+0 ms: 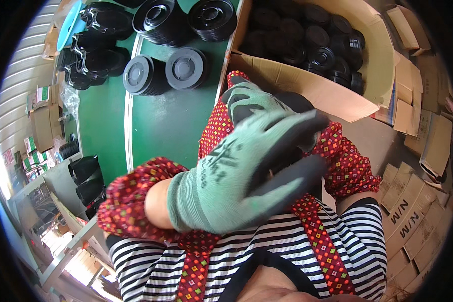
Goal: The person repeatedly picks up black kettles from a green table, attaches a black lid to each, and places the assembled kettle into a cardboard box. The process is repeated for multiple units in a consistent sequence.
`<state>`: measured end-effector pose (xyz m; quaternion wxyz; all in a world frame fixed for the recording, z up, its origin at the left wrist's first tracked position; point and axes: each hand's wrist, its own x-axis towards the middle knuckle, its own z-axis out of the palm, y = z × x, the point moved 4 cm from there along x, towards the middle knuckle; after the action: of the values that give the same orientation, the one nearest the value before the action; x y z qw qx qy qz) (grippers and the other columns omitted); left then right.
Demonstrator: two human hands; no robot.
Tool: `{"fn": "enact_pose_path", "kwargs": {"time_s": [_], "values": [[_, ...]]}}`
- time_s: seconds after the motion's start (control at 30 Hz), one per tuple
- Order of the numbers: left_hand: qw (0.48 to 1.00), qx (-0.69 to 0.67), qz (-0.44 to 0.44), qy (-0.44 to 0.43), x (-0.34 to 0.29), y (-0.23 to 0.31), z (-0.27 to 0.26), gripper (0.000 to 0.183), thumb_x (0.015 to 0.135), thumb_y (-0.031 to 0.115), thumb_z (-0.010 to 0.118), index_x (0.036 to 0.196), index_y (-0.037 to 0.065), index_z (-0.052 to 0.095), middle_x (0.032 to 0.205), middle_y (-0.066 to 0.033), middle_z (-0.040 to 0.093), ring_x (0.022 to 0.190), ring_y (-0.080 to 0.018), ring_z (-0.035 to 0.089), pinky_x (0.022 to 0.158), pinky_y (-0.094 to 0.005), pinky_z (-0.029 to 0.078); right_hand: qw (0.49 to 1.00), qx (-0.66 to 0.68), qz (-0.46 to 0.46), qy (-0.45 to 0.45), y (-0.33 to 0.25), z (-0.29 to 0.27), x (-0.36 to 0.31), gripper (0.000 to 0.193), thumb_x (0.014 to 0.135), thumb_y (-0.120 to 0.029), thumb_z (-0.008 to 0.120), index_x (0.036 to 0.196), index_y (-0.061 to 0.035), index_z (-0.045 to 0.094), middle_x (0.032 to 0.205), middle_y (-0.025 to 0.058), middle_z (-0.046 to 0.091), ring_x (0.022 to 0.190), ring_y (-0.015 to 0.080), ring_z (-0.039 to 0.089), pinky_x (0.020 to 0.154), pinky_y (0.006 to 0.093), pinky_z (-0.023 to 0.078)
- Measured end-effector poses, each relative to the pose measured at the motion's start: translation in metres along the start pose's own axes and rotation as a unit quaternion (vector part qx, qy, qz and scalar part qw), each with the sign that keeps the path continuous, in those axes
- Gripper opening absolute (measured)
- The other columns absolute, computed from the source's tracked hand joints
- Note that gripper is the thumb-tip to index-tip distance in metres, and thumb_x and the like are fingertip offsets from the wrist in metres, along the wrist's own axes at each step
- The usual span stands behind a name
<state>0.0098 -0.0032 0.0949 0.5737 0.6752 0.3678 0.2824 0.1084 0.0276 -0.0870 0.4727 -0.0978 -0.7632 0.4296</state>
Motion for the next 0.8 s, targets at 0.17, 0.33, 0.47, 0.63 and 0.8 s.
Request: {"fn": "enact_pose_path", "kwargs": {"time_s": [0.17, 0.33, 0.47, 0.63, 0.8], "values": [[0.904, 0.427, -0.004, -0.010, 0.019, 0.021, 0.046, 0.079, 0.098, 0.056, 0.060, 0.145, -0.008, 0.054, 0.137, -0.0327, 0.056, 0.136, -0.0483, 0.049, 0.120, -0.0623, 0.031, 0.998, -0.034, 0.055, -0.026, -0.009, -0.006, 0.005, 0.045, 0.096, -0.029, 0.068, 0.135, -0.0066, 0.064, 0.134, 0.0192, 0.062, 0.123, 0.0405, 0.060, 0.108, 0.0548, 0.046], [0.827, 0.553, -0.062, -0.082, 0.009, -0.017, 0.030, 0.080, 0.103, 0.054, 0.056, 0.156, -0.003, 0.045, 0.155, -0.0397, 0.043, 0.149, -0.0576, 0.036, 0.122, -0.0676, 0.025, 0.983, -0.160, 0.079, -0.045, -0.002, 0.003, 0.010, 0.047, 0.094, -0.035, 0.068, 0.133, -0.0091, 0.065, 0.130, 0.0171, 0.065, 0.119, 0.0391, 0.063, 0.103, 0.0553, 0.047], [0.825, 0.546, -0.145, -0.011, -0.010, -0.024, 0.002, 0.086, 0.101, 0.038, 0.068, 0.164, -0.003, 0.028, 0.156, -0.0452, 0.035, 0.144, -0.0619, 0.039, 0.118, -0.0601, 0.040, 0.968, -0.233, 0.079, -0.049, 0.000, 0.024, 0.014, 0.048, 0.092, -0.039, 0.068, 0.131, -0.0111, 0.066, 0.127, 0.0155, 0.068, 0.115, 0.0380, 0.064, 0.099, 0.0557, 0.048], [0.895, 0.392, -0.213, 0.025, -0.020, -0.036, -0.025, 0.077, 0.104, 0.024, 0.066, 0.163, -0.007, 0.028, 0.146, -0.0383, 0.052, 0.132, -0.0521, 0.057, 0.112, -0.0497, 0.047, 0.958, -0.217, 0.172, -0.080, -0.015, 0.014, 0.026, 0.031, 0.094, -0.036, 0.066, 0.116, -0.0147, 0.072, 0.112, 0.0091, 0.071, 0.106, 0.0344, 0.065, 0.098, 0.0537, 0.044], [0.909, 0.311, -0.278, -0.009, -0.024, -0.046, -0.041, 0.071, 0.106, 0.020, 0.063, 0.163, -0.005, 0.031, 0.122, -0.0321, 0.070, 0.110, -0.0479, 0.071, 0.096, -0.0466, 0.056, 0.940, -0.229, 0.245, -0.059, -0.027, -0.003, 0.029, 0.023, 0.095, -0.036, 0.069, 0.102, -0.0150, 0.074, 0.100, 0.0081, 0.071, 0.101, 0.0318, 0.064, 0.099, 0.0516, 0.042]]}}
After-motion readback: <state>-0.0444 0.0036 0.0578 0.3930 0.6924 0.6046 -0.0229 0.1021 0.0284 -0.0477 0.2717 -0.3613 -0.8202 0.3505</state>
